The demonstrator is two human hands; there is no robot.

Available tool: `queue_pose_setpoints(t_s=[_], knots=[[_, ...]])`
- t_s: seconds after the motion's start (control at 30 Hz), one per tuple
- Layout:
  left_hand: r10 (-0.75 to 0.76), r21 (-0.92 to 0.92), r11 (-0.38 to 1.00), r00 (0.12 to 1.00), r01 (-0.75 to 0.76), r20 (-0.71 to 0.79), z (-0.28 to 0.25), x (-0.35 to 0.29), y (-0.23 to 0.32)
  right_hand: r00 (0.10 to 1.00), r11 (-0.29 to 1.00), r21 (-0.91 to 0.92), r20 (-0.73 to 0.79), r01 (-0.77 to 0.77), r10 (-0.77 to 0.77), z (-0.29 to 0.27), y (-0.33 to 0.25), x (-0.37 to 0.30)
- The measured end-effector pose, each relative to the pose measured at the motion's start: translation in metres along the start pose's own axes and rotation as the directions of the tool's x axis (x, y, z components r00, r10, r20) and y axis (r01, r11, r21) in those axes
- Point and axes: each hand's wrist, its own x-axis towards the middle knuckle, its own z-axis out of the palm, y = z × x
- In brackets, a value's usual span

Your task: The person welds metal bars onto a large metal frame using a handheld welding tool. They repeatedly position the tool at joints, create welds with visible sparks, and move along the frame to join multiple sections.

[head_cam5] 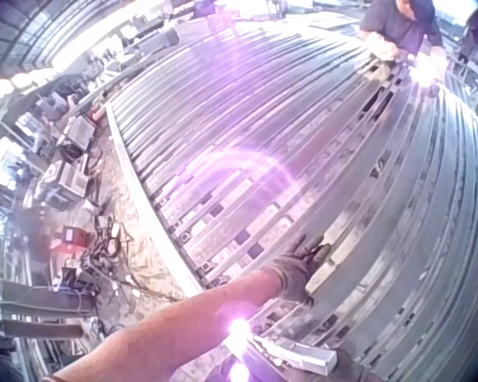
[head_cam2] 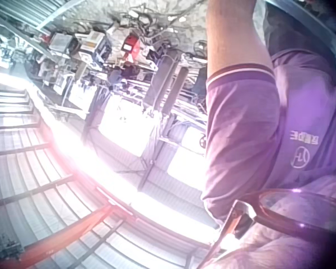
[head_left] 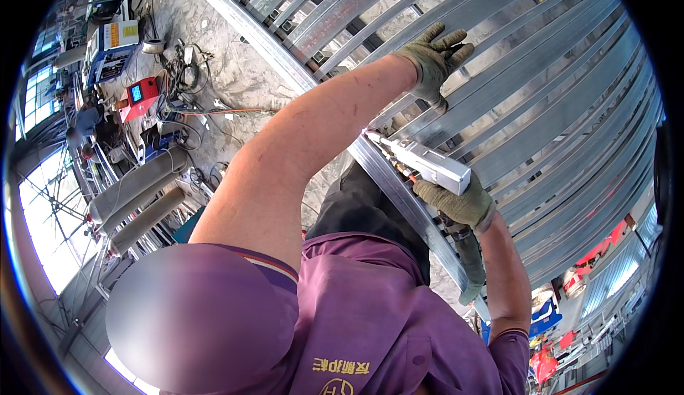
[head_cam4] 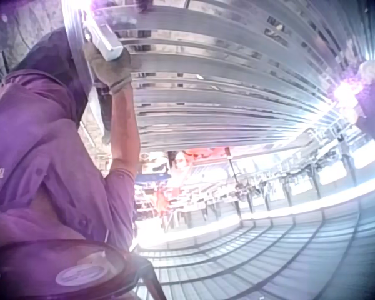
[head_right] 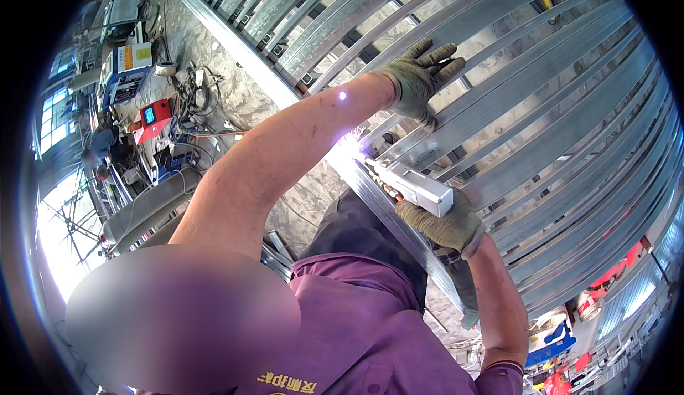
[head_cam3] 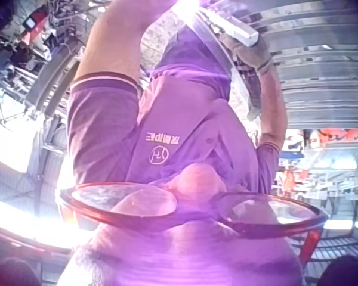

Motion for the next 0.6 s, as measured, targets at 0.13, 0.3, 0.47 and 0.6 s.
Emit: queue_pose_setpoints(t_s=[0.13,0.3,0.47,0.6], knots=[[-0.015,0.021,1.000,0.999,0.015,0.029,-0.0020,0.0002,-0.0001,1.000,1.000,0.021,0.010,0.017,-0.017,-0.0007,-0.0030,-0.0003],[0.001,0.011,1.000,1.000,-0.001,0.004,-0.0017,0.0002,-0.0007,0.999,0.995,0.091,0.019,-0.037,0.036,-0.0006,0.0036,-0.0021],[0.002,0.012,1.000,1.000,-0.002,0.010,-0.0008,0.0003,-0.0011,0.998,0.990,0.129,0.016,-0.057,0.055,-0.0005,0.0055,-0.0038],[-0.028,0.030,0.999,0.999,0.027,0.047,-0.0059,0.0007,0.0031,0.999,0.996,0.087,0.024,-0.035,0.033,-0.0034,0.0062,-0.0040]])
